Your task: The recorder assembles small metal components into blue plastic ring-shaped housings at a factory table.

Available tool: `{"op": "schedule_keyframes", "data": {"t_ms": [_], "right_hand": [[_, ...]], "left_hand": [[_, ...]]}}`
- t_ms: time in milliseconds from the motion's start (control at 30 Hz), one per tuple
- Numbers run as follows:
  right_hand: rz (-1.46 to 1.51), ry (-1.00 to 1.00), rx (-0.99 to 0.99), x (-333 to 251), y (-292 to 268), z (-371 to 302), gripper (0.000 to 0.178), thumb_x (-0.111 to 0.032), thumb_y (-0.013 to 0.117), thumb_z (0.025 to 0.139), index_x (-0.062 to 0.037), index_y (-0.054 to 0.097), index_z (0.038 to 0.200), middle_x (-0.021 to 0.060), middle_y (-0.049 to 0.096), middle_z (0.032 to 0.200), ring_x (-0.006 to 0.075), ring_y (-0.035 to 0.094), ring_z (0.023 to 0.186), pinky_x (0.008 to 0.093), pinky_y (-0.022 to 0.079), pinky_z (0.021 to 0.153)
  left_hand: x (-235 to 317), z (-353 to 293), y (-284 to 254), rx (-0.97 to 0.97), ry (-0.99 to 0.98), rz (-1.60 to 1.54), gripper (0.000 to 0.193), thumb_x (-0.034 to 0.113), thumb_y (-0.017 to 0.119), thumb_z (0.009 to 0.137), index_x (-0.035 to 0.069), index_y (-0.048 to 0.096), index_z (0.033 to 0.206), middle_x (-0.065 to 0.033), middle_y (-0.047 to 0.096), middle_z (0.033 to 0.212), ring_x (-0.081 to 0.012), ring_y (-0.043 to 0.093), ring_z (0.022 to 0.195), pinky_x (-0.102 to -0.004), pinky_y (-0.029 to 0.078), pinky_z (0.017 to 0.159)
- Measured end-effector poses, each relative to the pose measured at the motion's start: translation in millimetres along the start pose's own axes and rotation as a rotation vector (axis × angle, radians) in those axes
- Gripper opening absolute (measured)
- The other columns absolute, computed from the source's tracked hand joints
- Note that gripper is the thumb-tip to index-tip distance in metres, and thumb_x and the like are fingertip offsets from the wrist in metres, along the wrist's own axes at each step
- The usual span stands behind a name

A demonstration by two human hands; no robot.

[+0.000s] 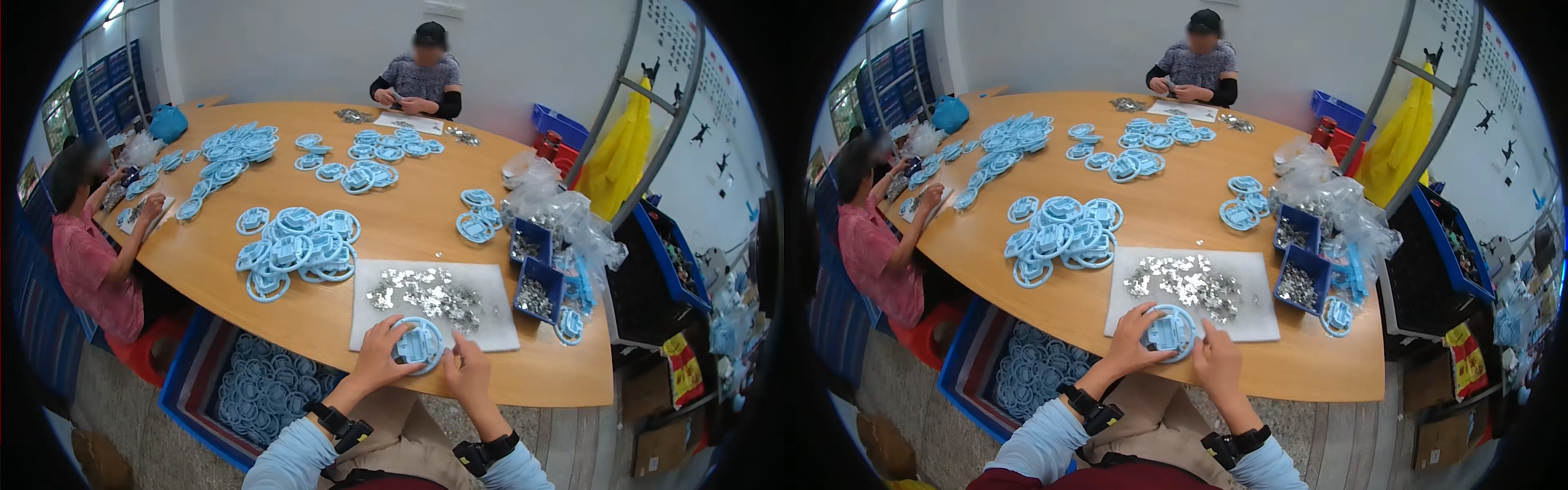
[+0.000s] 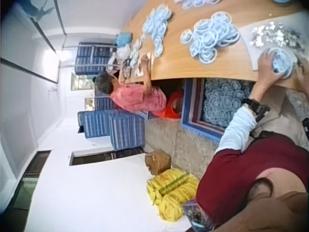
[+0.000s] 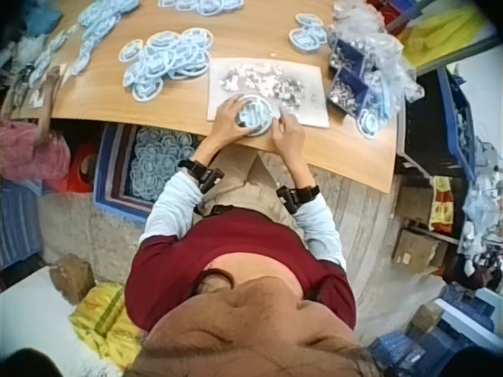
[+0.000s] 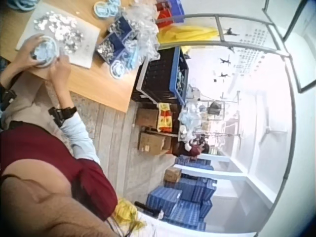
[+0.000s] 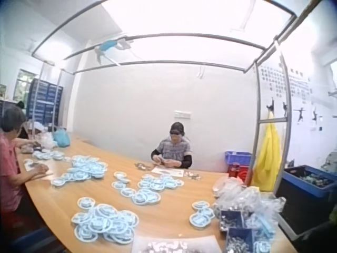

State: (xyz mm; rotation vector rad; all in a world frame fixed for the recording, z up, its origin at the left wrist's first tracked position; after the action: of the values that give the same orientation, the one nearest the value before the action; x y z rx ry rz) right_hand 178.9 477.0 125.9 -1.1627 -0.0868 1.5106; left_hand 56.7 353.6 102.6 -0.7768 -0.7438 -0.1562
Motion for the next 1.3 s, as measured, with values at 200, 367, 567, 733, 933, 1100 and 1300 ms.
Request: {"op": "schedule_keyframes", "data": {"t_ms": [200,367,567,733,933,1100,1300], "right_hand": [[0.938,0.546,-0.296,39.1,24.0,-21.0,0.021,-0.006,0.057,0.084,0.0042,0.060,0.102,0.0008,0.062,0.083,0.0035,0.054,0.071,0.0196,0.044,0.062],[0.908,0.488,-0.298,31.7,14.0,-26.3,0.020,-0.007,0.056,0.086,0.0033,0.060,0.103,0.0004,0.062,0.083,0.0036,0.053,0.070,0.0192,0.044,0.062],[0.701,0.404,-0.398,24.8,17.3,-26.8,0.024,-0.006,0.055,0.086,0.0013,0.059,0.109,-0.0005,0.062,0.084,0.0037,0.054,0.072,0.0202,0.046,0.064],[0.766,0.504,-0.443,31.7,23.1,-34.5,0.027,-0.006,0.055,0.087,0.0002,0.058,0.113,-0.0001,0.062,0.086,0.0045,0.055,0.071,0.0207,0.047,0.063],[0.462,0.418,-0.361,76.3,7.4,12.5,0.027,-0.018,0.065,0.081,-0.0028,0.065,0.103,0.0028,0.064,0.078,0.0059,0.054,0.065,0.0233,0.043,0.058],[-0.121,0.149,-0.016,112.4,-16.2,69.0,0.022,-0.019,0.067,0.073,-0.0022,0.068,0.087,0.0138,0.061,0.075,0.0272,0.059,0.067,0.0350,0.046,0.062],[-0.296,-0.003,-0.135,107.2,-4.9,73.8,0.014,-0.015,0.065,0.073,-0.0036,0.066,0.080,0.0121,0.058,0.078,0.0306,0.059,0.072,0.0374,0.047,0.063]], "left_hand": [[43.9,-12.8,-0.3,-0.028,-0.035,-0.394,0.071,0.024,0.082,0.064,-0.001,0.046,0.121,-0.0174,0.045,0.124,-0.0275,0.050,0.110,-0.0355,0.045,0.088],[1.1,-21.7,25.1,-0.296,-0.679,-0.932,0.045,0.026,0.072,0.080,-0.004,0.057,0.110,-0.0076,0.063,0.098,-0.0100,0.059,0.084,-0.0222,0.048,0.071],[-1.6,-22.7,18.0,-0.544,-0.873,-0.955,0.032,0.026,0.071,0.080,-0.002,0.066,0.095,-0.0058,0.066,0.082,-0.0096,0.062,0.067,-0.0217,0.049,0.059],[0.5,-15.8,19.7,-0.493,-0.877,-0.988,0.031,0.022,0.073,0.079,-0.003,0.065,0.095,-0.0067,0.067,0.083,-0.0095,0.062,0.070,-0.0223,0.050,0.061],[-13.7,-0.9,20.6,-0.358,-0.780,-0.985,0.028,0.019,0.072,0.079,-0.003,0.065,0.095,-0.0063,0.066,0.084,-0.0094,0.062,0.072,-0.0231,0.051,0.064],[-33.9,17.7,23.8,-0.321,-0.685,-0.717,0.030,0.023,0.074,0.076,-0.002,0.066,0.090,-0.0063,0.066,0.078,-0.0108,0.060,0.068,-0.0242,0.049,0.060],[-0.7,30.6,-9.6,0.130,-0.057,0.016,0.030,0.021,0.073,0.072,0.000,0.064,0.092,-0.0134,0.059,0.095,-0.0277,0.056,0.090,-0.0355,0.045,0.079]]}}
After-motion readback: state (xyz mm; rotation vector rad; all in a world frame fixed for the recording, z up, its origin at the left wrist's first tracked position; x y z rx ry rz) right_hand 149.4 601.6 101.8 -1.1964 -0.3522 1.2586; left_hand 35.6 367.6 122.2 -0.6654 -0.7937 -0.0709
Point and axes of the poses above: each hand's wrist, its own z-axis towards the middle knuckle, its own y-axis out of the palm, x = y × z, the point moved 6 cm from there along z, towards the middle knuckle
